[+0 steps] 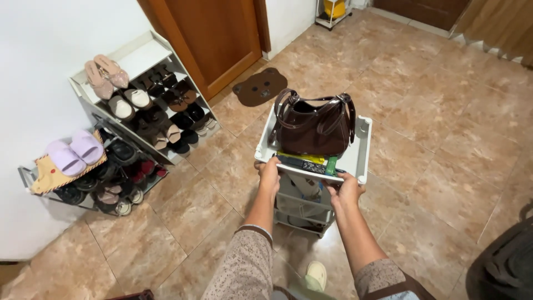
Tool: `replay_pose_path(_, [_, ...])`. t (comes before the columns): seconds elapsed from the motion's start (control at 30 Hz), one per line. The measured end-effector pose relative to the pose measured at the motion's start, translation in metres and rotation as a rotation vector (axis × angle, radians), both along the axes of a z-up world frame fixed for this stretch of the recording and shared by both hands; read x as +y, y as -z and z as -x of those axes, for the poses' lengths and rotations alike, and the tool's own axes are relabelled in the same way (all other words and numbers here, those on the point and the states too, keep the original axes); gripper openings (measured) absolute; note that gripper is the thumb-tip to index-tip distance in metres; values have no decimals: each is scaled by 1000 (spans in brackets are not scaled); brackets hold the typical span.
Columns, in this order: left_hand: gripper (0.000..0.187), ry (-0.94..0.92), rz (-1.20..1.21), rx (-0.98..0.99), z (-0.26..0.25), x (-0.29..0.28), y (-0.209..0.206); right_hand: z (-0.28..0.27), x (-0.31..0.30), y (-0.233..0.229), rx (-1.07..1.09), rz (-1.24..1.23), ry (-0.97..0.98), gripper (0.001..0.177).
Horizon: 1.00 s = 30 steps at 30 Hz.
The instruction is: The person is moving a white tiered utility cart containing various items from one location to another within a house.
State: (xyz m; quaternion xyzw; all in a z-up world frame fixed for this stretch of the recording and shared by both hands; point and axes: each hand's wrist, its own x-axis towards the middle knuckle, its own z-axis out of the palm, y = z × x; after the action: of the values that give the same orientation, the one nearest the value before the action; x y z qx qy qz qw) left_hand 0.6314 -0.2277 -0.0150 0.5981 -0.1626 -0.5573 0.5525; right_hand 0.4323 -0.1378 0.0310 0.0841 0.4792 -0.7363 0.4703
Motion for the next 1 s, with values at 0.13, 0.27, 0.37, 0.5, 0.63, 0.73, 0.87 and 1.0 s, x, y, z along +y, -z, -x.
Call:
replay_pose_path(0.13, [65,27,-4,-60,7,-24,11,13,-16,5,-11,-5,-15,58])
replay_pose_path(0.27, [64,40,18,36,16,-30,33,21,-15,-1,7,1,-12,58])
replay_pose_path(0.37, [62,71,50,94,27,-34,28,27,-16,-9,11,-12,8,57])
replay_pose_path(0.5, [62,78,113,238,42,-40,30,42,-22,-2,50,32,8,49])
replay_pose_path(0.63, [59,162,150,244,55,-59,45,53,-30,5,73,72,14,43])
replay_pose_path(0.73, [63,120,83,185,66,-67,27,60,-42,2,83,87,25,40])
replay_pose_path(0.87, [64,128,58,169,75,-91,22,60,-62,-12,76,62,66,41])
replay_pose_path(1.0, [65,170,52,152,83,-124,34,64,-87,-13,68,17,121,42])
